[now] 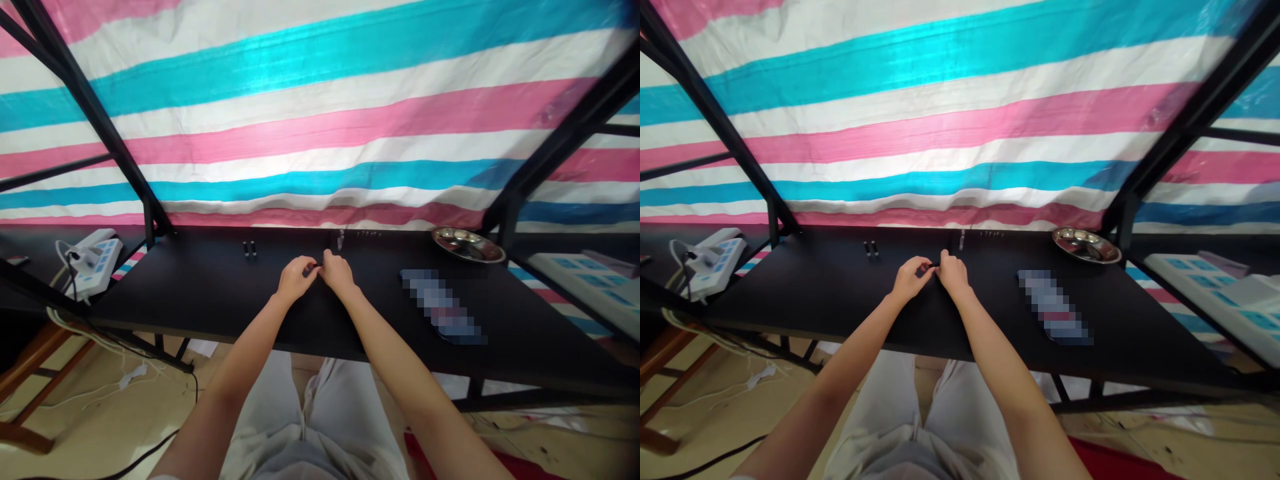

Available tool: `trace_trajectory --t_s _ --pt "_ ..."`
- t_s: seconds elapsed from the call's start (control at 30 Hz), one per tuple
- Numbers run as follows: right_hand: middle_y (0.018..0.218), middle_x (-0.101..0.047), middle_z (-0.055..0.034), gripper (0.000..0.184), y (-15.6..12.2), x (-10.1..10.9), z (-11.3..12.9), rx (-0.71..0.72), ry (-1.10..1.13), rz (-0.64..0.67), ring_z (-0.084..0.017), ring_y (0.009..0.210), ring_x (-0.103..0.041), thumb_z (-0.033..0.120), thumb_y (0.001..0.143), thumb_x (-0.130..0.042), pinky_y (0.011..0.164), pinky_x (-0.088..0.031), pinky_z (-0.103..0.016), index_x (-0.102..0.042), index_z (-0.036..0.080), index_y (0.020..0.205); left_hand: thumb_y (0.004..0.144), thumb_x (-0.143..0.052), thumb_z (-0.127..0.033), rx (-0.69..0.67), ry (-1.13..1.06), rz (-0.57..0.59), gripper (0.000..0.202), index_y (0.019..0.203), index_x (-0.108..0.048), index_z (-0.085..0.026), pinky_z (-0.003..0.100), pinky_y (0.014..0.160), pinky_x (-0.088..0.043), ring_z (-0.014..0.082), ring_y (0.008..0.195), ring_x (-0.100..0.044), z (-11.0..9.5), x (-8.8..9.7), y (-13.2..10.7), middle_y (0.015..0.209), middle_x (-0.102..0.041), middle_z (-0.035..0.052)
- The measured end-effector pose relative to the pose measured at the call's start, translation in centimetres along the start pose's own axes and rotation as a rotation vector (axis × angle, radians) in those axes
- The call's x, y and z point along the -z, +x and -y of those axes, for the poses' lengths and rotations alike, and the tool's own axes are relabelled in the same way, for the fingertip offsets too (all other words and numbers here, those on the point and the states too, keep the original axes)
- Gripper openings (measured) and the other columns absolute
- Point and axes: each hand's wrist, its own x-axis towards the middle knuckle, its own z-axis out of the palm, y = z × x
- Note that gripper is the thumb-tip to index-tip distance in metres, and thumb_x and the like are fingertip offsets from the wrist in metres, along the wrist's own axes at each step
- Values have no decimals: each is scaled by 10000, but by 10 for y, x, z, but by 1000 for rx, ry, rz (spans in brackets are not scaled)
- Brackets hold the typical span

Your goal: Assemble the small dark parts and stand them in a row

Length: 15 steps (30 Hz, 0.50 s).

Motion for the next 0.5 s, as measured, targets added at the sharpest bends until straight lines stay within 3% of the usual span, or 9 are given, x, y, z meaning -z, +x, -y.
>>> trace_trajectory --t_s 0.27,0.5 --pt "741 -647 -61 147 1 -2 -1 152 114 -84 -185 659 -599 266 806 -486 559 -326 -245 -538 191 921 733 -575 -247 179 -99 -95 94 806 -584 -188 229 609 -437 92 606 -528 3 4 5 736 -605 -3" --pt "655 -623 -10 192 3 -9 -6 274 236 -175 -138 596 -572 281 811 -468 551 -321 -217 -584 186 931 670 -643 -307 403 -399 -200 208 798 -574 -158 203 529 -410 74 564 -515 9 3 11 716 -596 5"
